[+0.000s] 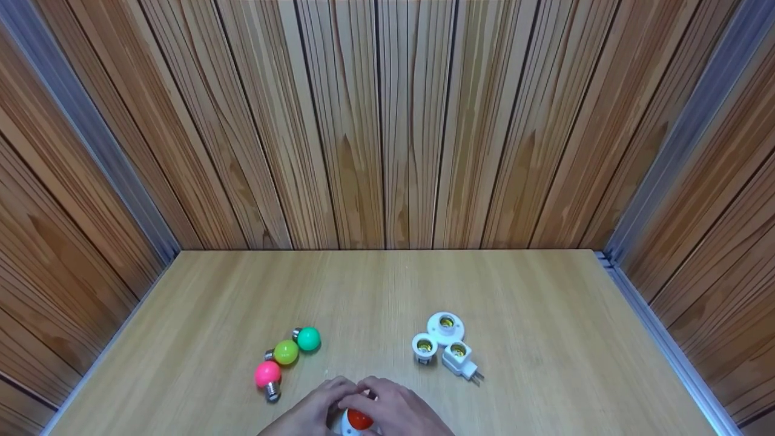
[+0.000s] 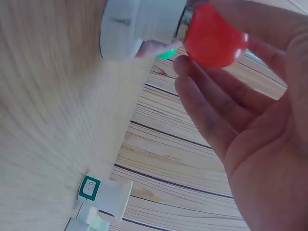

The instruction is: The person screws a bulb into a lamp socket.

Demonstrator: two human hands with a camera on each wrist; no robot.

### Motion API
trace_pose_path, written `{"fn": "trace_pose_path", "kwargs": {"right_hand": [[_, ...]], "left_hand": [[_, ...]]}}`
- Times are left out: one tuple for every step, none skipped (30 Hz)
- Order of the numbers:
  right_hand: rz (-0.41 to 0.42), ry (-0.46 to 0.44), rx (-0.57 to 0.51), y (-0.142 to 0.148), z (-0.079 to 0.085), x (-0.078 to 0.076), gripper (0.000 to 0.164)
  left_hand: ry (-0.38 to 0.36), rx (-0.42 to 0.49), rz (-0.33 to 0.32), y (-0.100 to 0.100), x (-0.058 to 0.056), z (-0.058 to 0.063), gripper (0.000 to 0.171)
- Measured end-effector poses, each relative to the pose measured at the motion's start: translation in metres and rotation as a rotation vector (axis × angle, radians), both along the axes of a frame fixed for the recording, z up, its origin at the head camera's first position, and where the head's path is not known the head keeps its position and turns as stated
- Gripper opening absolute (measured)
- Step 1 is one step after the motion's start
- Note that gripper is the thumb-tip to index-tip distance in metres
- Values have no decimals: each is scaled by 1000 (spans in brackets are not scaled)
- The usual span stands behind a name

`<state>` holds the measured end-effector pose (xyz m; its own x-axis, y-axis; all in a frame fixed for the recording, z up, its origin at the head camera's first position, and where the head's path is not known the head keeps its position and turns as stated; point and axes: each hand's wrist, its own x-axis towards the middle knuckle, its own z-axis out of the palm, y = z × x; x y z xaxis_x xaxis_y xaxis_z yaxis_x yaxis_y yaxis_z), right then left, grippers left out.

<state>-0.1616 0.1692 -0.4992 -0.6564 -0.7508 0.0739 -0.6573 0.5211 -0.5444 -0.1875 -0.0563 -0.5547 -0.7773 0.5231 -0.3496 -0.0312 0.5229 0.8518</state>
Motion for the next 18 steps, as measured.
{"fn": "trace_pose_path", "kwargs": {"right_hand": [[5,15,-8,0,0,0,49],[13,34,-18,1,0,1,45],[24,60,-28,1,0,1,40],[31,79,-37,1,-1,1,36],[37,97,-46,0,-1,2,34],[42,114,-53,0,-1,2,32],[43,121,-59,-1,-2,2,32],[45,129,-62,-1,-2,3,32],[46,132,-63,-2,-2,3,34],[44,131,-63,-2,-2,3,34],[44,137,-62,-3,-2,3,33],[43,142,-60,-3,-2,3,32],[40,145,-58,-3,-2,3,30],[35,148,-55,-3,-1,3,29],[32,150,-52,-3,-1,3,28],[28,153,-49,-3,-1,3,28],[22,155,-46,-3,-1,3,28],[16,153,-45,-3,0,3,28]], "left_hand": [[10,0,-1,0,0,0,48],[17,0,-2,0,0,0,48],[29,1,-3,0,0,0,48],[23,2,-1,0,1,0,48],[15,1,0,0,1,0,48],[16,1,-1,0,1,0,48],[16,3,-1,0,2,0,49],[13,4,-2,-1,2,0,49],[11,6,-4,-1,2,0,49],[6,7,-4,-1,2,0,49],[9,8,-6,-1,2,0,49],[12,12,-8,0,2,0,49],[15,14,-9,0,2,0,49],[12,15,-8,0,2,0,48],[5,16,-5,0,2,1,48],[-1,16,-2,1,2,1,48],[-4,15,2,1,2,2,48],[-7,12,6,1,2,2,49]]}}
